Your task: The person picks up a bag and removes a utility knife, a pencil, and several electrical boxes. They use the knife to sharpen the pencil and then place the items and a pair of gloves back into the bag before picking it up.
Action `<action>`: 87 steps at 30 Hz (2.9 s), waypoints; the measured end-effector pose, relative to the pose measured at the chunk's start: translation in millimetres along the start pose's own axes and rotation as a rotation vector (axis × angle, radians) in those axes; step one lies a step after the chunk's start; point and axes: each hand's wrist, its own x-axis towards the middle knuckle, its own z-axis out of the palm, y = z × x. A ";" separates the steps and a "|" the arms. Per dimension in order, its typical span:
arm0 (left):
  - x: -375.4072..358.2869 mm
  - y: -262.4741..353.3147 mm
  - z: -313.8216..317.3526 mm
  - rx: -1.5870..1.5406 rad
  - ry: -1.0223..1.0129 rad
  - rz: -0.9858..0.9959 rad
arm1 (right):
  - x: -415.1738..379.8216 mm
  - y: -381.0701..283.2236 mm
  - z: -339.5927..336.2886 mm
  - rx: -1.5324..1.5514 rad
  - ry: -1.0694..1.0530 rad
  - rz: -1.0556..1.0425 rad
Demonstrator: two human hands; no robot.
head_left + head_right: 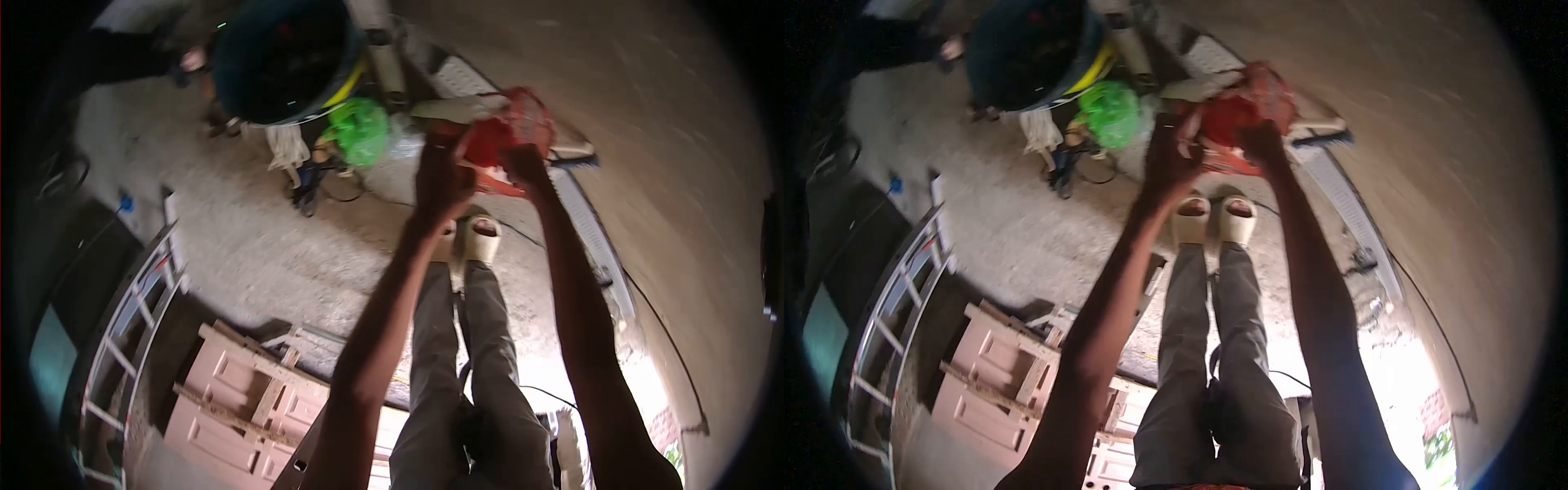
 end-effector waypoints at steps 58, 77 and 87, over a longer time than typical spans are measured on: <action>-70.6 129.2 29.3 -0.299 -0.320 -0.012 | -308.5 -49.7 -14.2 1.250 0.614 0.829; -132.3 147.8 199.9 0.025 -0.587 0.228 | -430.5 14.3 75.4 0.595 0.902 1.079; -134.3 141.8 197.2 -0.008 -0.549 0.169 | -457.7 -98.7 36.5 1.067 0.506 0.603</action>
